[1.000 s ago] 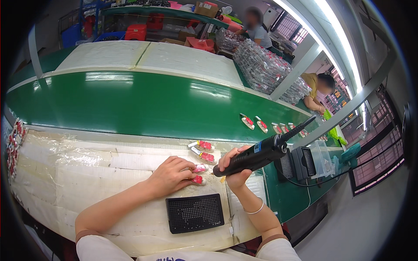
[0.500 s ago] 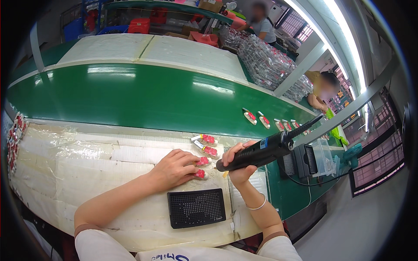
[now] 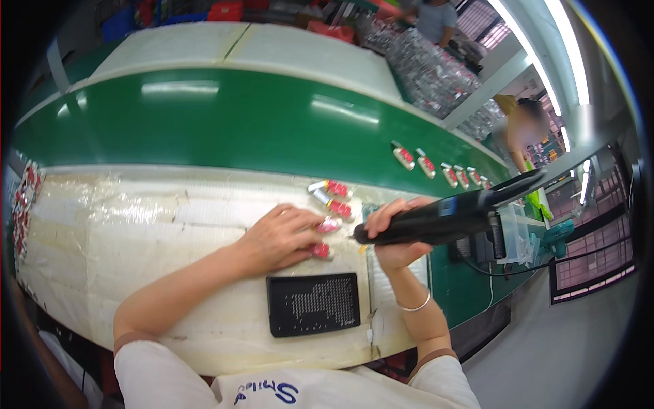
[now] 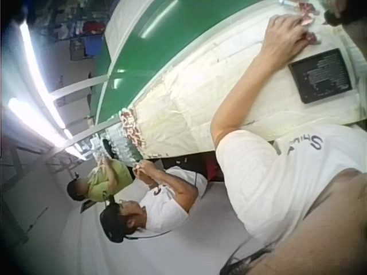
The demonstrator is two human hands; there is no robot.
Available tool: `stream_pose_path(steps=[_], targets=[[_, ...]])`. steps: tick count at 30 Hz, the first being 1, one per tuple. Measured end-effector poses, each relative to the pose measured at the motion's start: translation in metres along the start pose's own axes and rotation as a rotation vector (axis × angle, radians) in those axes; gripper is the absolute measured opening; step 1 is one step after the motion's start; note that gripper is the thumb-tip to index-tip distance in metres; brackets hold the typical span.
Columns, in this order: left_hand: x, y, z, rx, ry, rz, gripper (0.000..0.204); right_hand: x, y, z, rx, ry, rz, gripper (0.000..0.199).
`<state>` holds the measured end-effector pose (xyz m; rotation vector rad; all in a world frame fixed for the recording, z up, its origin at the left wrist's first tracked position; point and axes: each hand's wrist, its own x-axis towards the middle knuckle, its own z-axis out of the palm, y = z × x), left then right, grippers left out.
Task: Assembling small plastic fish-shaped items using an electric handheld fastening or welding tool on a factory line.
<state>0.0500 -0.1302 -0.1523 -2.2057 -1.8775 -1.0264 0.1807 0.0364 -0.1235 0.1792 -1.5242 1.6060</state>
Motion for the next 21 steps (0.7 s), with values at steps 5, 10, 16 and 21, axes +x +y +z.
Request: stream_pose_path(steps=[5,10,16,21], targets=[[0.01,-0.006,0.002,-0.014,0.042,0.001,0.028,0.013,-0.05,0.01,0.294,-0.06,-0.096,0.084],[0.002,-0.015,0.004,-0.032,0.038,0.001,0.025,-0.007,-0.049,0.023,0.396,-0.208,0.023,0.084],[-0.004,-0.007,0.005,-0.01,0.043,-0.004,0.023,-0.022,-0.046,0.029,0.413,-0.363,0.157,0.082],[0.0,-0.002,0.005,-0.069,0.055,-0.033,0.02,-0.027,-0.051,0.03,0.38,-0.352,0.234,0.078]])
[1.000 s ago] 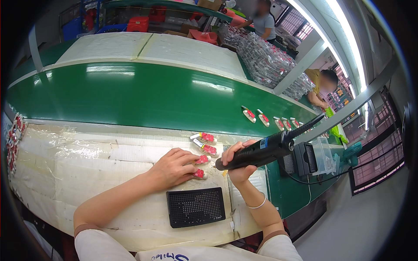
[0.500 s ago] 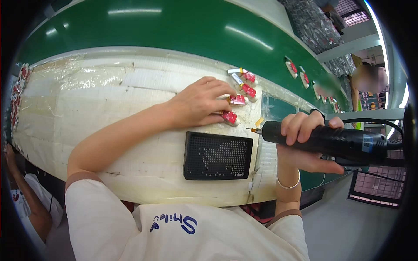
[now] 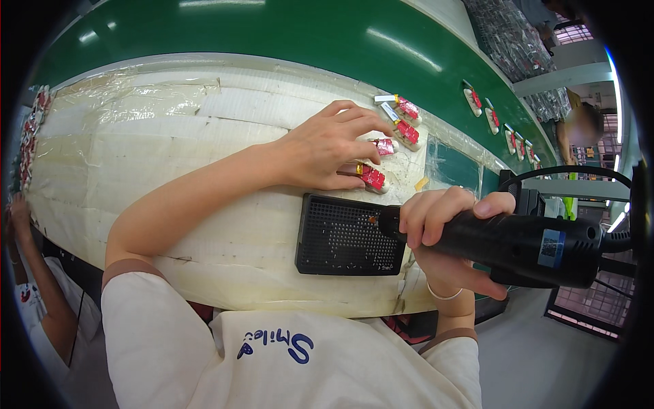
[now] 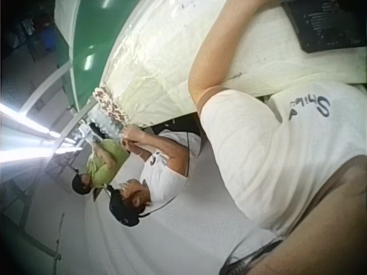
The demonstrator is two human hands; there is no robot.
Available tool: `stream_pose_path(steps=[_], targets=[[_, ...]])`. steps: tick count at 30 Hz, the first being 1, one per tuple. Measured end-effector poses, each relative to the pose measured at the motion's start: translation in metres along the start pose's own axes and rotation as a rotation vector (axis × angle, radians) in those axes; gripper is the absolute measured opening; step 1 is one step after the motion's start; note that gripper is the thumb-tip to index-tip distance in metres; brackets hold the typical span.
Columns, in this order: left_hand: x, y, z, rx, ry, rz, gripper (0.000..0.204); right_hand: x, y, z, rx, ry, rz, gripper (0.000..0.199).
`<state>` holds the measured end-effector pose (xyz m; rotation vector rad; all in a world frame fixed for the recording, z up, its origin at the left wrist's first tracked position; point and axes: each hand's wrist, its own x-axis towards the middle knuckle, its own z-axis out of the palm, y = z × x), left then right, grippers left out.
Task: Assembling small plastic fish-shaped items using an electric handheld fastening or welding tool on a factory line.
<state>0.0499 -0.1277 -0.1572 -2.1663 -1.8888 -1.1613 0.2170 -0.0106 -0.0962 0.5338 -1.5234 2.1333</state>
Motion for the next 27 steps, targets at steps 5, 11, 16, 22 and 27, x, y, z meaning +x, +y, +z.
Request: stream_pose_path(steps=[5,11,16,22,27], targets=[[-0.001,-0.003,-0.002,-0.029,-0.049,0.02,0.018,0.002,0.005,-0.002,-0.025,-0.018,0.032,0.077],[0.0,-0.003,-0.003,-0.04,-0.089,0.02,0.019,0.005,0.014,-0.003,-0.158,-0.056,-0.068,0.079],[-0.001,-0.003,0.0,-0.022,-0.088,0.005,0.02,0.007,0.001,0.004,-0.245,-0.019,-0.048,0.079],[0.0,-0.002,0.005,0.012,-0.099,0.023,0.022,0.034,0.0,0.005,-0.25,-0.029,-0.223,0.082],[-0.002,-0.002,0.003,0.087,-0.088,0.06,0.025,0.038,0.022,0.0,-0.255,-0.015,-0.175,0.083]])
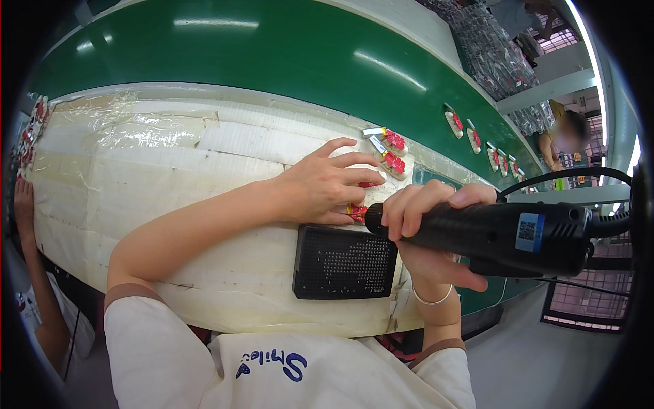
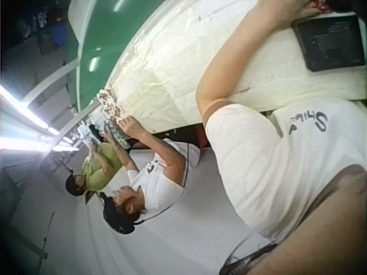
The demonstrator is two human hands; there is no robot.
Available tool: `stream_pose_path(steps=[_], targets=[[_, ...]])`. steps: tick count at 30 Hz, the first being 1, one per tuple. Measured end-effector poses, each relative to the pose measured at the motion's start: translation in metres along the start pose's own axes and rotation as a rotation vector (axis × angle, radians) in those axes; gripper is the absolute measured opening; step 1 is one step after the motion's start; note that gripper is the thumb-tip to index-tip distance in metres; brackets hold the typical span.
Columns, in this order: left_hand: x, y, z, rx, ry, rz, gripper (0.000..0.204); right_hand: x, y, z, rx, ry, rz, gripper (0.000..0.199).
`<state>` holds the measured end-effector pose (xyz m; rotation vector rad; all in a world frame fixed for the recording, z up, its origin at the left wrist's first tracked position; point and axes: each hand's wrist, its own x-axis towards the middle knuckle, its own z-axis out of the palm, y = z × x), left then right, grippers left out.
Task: Assembling small plastic fish-shaped items using an electric handheld fastening or welding tool on a factory line.
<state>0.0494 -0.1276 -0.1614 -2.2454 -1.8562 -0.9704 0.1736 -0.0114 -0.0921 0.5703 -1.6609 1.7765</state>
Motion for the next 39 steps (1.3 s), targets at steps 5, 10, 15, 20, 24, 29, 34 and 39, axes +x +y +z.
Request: stream_pose_path(steps=[5,10,15,20,24,29,34,39], targets=[[0.001,-0.001,-0.003,-0.01,-0.025,-0.002,0.025,-0.002,0.008,-0.002,0.045,0.003,-0.001,0.082],[-0.001,-0.003,-0.001,-0.028,-0.015,-0.014,0.027,-0.001,0.011,-0.003,0.035,-0.014,0.032,0.079],[0.002,-0.005,-0.001,-0.004,0.008,-0.007,0.03,0.0,0.013,-0.003,0.053,-0.012,0.037,0.077],[0.009,0.002,-0.005,-0.001,0.053,0.014,0.021,-0.001,0.007,0.0,0.061,-0.01,-0.008,0.076],[0.001,0.001,-0.001,-0.02,0.0,-0.021,0.023,-0.011,0.018,-0.007,0.1,-0.045,-0.022,0.076],[0.006,0.008,-0.011,-0.057,-0.041,-0.031,0.018,-0.008,0.006,-0.006,0.09,-0.027,-0.053,0.078],[0.009,0.004,-0.012,-0.039,-0.043,-0.015,0.018,-0.007,0.009,-0.014,0.036,-0.038,0.016,0.077],[0.009,0.003,-0.012,-0.042,-0.048,-0.018,0.019,-0.006,0.013,-0.016,0.04,-0.054,0.016,0.077]])
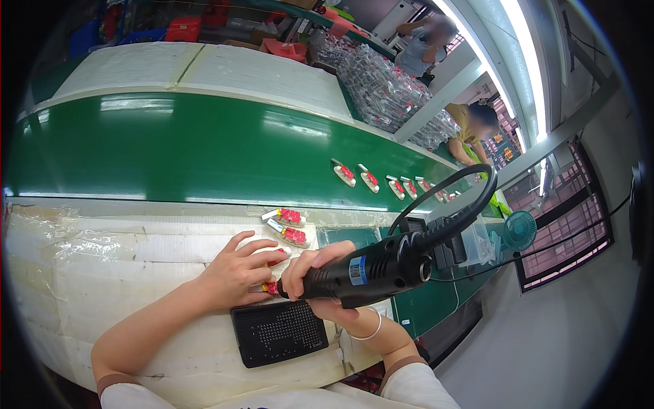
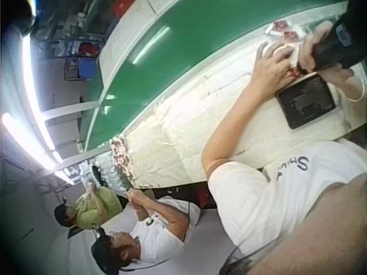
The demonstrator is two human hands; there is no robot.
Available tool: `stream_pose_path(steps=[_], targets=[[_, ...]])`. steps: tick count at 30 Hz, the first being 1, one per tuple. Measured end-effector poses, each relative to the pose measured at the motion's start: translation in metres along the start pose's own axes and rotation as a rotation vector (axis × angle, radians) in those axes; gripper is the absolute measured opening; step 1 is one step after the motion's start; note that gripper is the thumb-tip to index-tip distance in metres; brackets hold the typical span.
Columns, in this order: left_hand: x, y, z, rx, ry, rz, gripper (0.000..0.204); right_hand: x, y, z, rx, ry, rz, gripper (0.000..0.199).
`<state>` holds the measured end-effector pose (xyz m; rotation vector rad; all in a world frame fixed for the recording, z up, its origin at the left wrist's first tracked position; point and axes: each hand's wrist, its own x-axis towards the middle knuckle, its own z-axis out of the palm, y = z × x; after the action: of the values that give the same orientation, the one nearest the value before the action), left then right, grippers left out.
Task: Assembling small plastic fish-shaped items using an electric handheld fastening or welding tool on a factory line.
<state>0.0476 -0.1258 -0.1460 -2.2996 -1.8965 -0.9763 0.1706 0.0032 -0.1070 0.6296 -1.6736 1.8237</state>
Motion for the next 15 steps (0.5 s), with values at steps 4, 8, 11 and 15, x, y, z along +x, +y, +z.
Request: stream_pose_path(steps=[4,8,11,15], targets=[[-0.0003,0.0004,0.0008,0.002,0.011,0.004,0.019,-0.0021,0.0028,0.0009,0.004,0.011,-0.026,0.077],[-0.0013,0.0003,0.0008,-0.006,0.008,0.007,0.02,-0.0016,-0.0004,0.0014,0.005,0.014,-0.001,0.076],[-0.0006,0.0013,-0.0008,-0.023,0.017,-0.001,0.02,-0.0018,-0.0012,0.0017,0.001,0.024,0.011,0.076],[-0.0008,0.0002,-0.0013,-0.048,0.0,-0.011,0.02,-0.0008,-0.001,0.0013,-0.018,0.019,-0.003,0.076]])
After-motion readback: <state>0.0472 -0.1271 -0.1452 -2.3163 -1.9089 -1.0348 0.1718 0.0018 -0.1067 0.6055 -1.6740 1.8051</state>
